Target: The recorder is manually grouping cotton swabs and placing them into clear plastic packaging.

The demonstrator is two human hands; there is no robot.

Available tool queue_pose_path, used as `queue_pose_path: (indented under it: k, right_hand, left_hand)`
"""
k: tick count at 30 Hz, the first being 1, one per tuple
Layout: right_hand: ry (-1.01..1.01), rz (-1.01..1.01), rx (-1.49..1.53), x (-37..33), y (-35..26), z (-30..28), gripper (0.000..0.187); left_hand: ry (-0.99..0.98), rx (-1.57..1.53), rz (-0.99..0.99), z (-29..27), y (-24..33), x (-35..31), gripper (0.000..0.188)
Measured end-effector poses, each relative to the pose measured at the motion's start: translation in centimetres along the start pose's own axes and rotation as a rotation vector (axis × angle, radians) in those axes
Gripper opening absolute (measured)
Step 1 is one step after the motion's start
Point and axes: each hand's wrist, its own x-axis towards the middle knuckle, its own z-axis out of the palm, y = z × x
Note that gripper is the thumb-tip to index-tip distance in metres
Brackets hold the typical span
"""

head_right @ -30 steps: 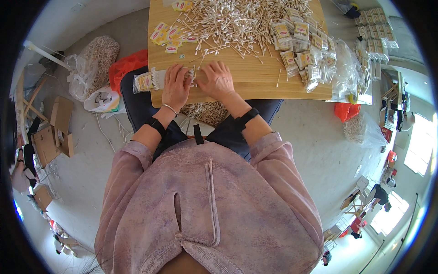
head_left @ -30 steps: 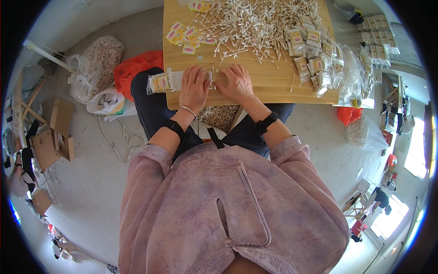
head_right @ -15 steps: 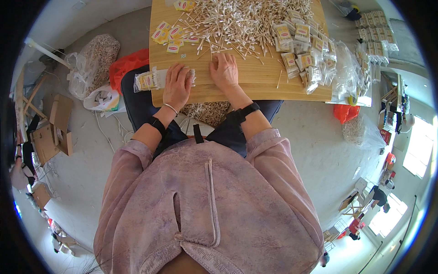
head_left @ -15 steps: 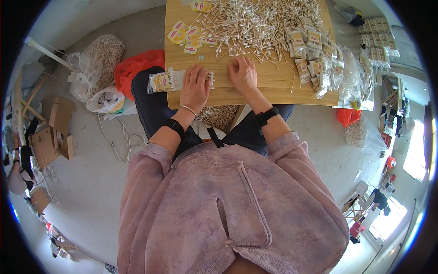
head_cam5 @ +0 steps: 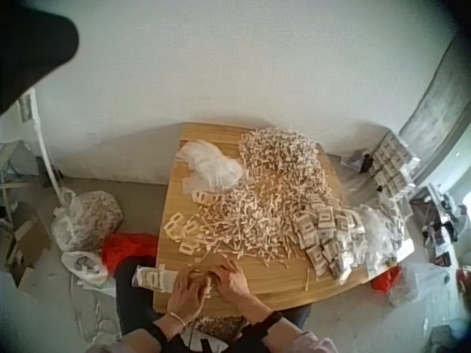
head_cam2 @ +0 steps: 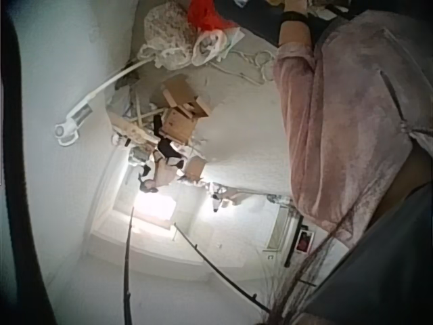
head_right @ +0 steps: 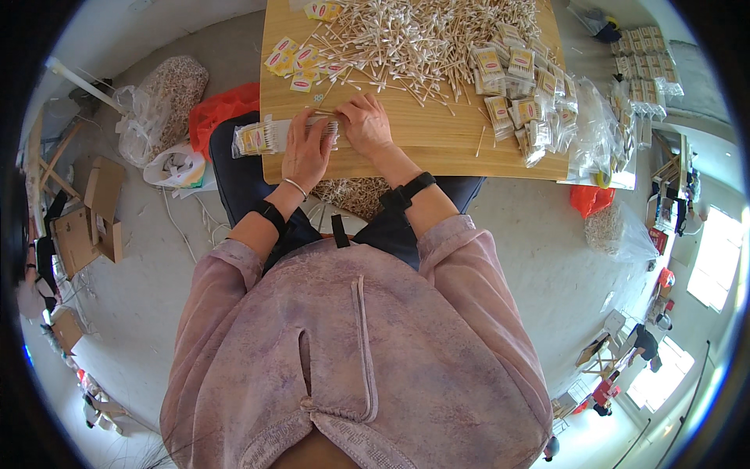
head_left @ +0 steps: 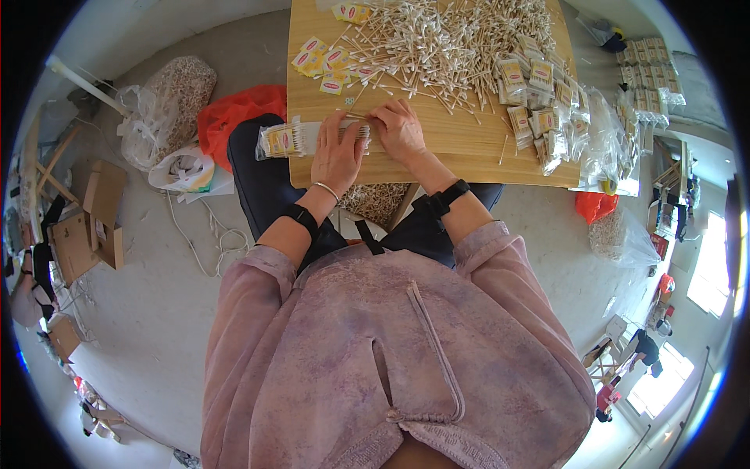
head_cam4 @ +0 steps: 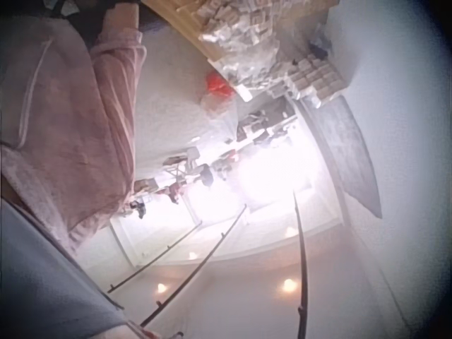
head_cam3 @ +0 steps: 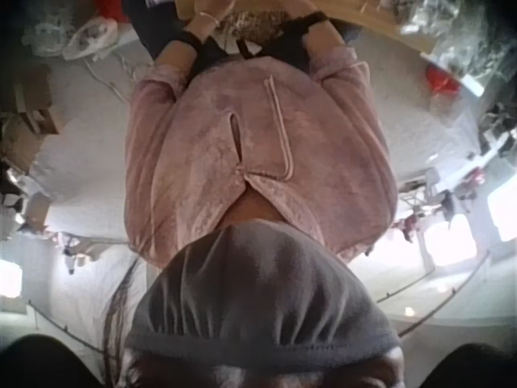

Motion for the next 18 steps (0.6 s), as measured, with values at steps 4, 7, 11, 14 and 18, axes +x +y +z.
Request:
queue_pose_path:
  k: [4,7,11,14,18]
  right_hand:
    - [-0.055,-0.026,-0.006,0.5,-0.1,0.0,0.012]
    - [-0.001,0.027,0.039,1.4,-0.2,0.3,0.018]
    - [-0.052,0.031,-0.104,3.2,-0.6,0.3,0.019]
    - [-0.122,0.005,-0.224,4.2,-0.9,-0.1,0.01]
    - [-0.124,-0.056,-0.312,3.9,-0.5,-0.3,0.009]
  left_hand:
    - [-0.009,-0.052,-0.065,0.0,0.1,-0.1,0.04]
    - [0.009,-0.033,-0.038,0.2,0.1,0.1,0.045]
    - [-0.007,0.058,0.018,0.3,-0.2,0.0,0.046]
    - [-0.025,0.077,0.041,0.4,-0.6,-0.1,0.045]
    - [-0.012,0.065,0.031,0.5,-0.5,-0.2,0.043]
